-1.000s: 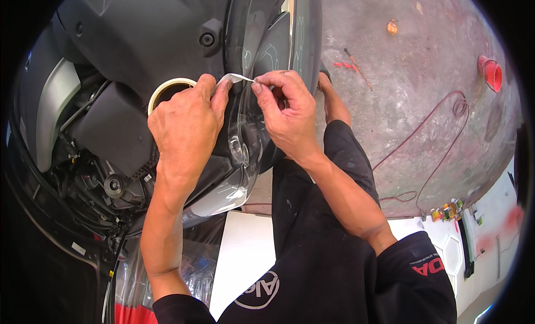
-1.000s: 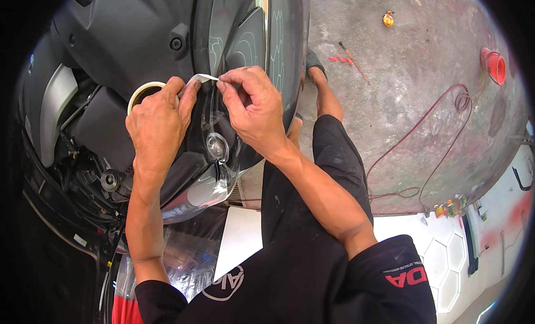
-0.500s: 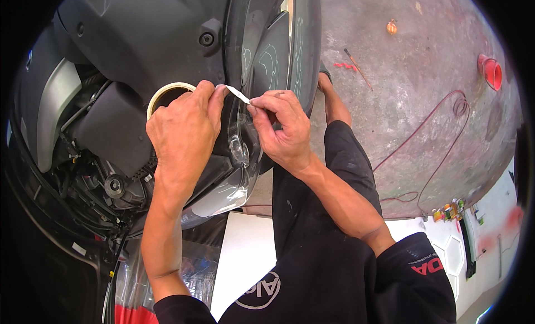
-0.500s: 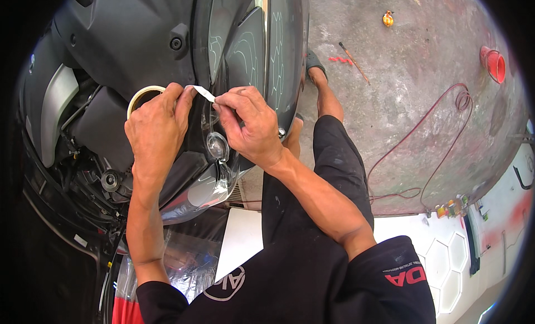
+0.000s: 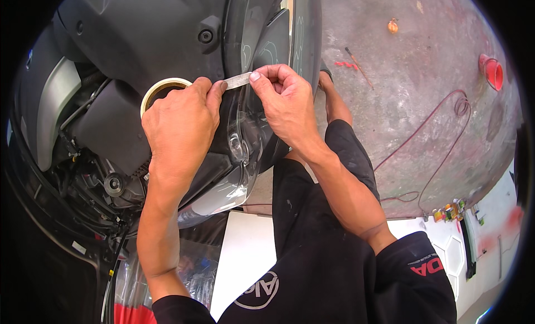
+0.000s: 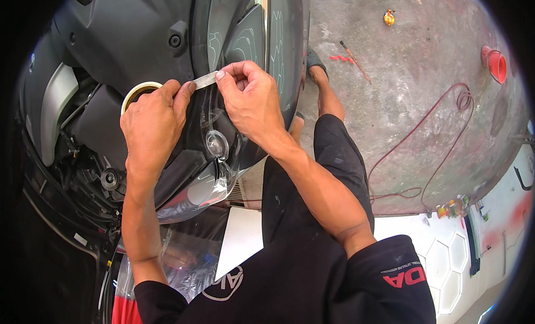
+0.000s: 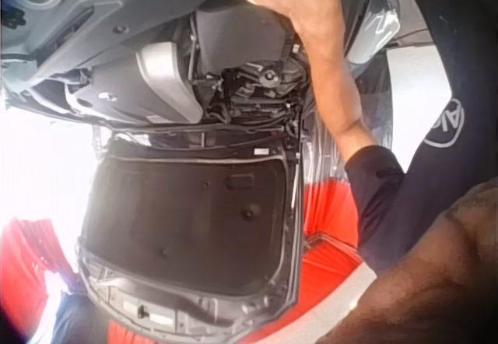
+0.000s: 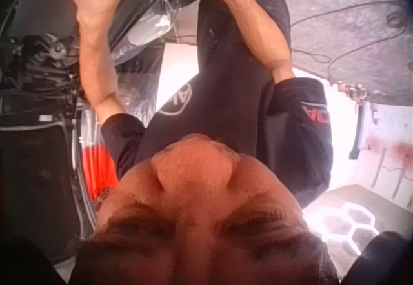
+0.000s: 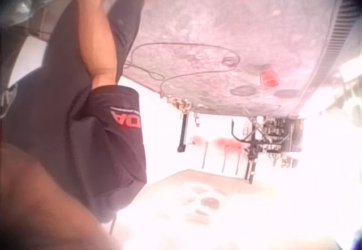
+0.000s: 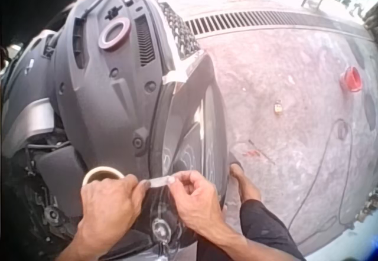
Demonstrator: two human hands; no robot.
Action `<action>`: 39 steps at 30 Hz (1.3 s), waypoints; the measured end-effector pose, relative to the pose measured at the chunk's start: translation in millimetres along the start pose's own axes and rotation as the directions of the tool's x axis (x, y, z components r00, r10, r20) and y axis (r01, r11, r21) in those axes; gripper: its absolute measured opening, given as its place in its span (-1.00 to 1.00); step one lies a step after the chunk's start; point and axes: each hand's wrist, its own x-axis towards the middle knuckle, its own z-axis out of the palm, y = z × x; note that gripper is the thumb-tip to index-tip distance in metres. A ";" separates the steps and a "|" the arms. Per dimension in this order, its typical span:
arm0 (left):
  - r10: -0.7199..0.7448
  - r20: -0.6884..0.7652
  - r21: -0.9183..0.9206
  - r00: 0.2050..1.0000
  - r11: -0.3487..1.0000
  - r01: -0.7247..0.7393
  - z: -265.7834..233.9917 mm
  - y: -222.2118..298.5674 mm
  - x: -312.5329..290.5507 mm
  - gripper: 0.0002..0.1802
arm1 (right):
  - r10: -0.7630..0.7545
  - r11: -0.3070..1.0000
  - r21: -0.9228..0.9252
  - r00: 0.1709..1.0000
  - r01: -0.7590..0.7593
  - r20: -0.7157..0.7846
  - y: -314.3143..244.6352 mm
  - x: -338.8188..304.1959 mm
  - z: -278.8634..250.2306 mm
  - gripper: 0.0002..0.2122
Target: The person repairs a damaged car bumper by applying a dark filler paste with a brush and securing sections with masking tape. They repeatedly smooth the filler and tape along the bumper's edge and lower panel.
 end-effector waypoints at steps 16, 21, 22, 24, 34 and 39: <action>0.045 -0.050 0.037 0.998 0.998 -0.043 7.9 1.5 0.7 -0.53 | -0.008 1.000 0.016 1.000 0.008 -0.025 5.7 2.7 0.6 -0.79; 0.046 -0.054 0.054 0.997 0.998 -0.043 9.0 0.9 0.9 -0.54 | 0.084 0.992 0.096 0.996 -0.084 0.005 9.7 5.3 2.7 -0.80; 0.046 -0.054 0.050 0.997 0.998 -0.043 9.2 0.9 0.9 -0.54 | 0.115 0.986 0.115 0.993 -0.117 0.021 9.4 5.0 2.3 -0.80; 0.056 -0.068 0.049 0.996 0.997 -0.052 10.4 0.3 0.8 -0.55 | 0.116 0.981 0.156 0.993 -0.118 0.019 9.7 5.3 3.4 -0.79; 0.042 -0.053 0.026 0.998 0.999 -0.041 8.3 1.0 1.1 -0.55 | 0.050 0.978 0.208 0.994 -0.030 -0.094 14.7 0.9 11.8 -0.76; 0.058 -0.059 0.025 0.997 0.998 -0.056 10.1 -0.9 1.3 -0.55 | -0.053 0.998 0.008 0.993 0.054 -0.108 10.6 -4.7 12.4 -0.78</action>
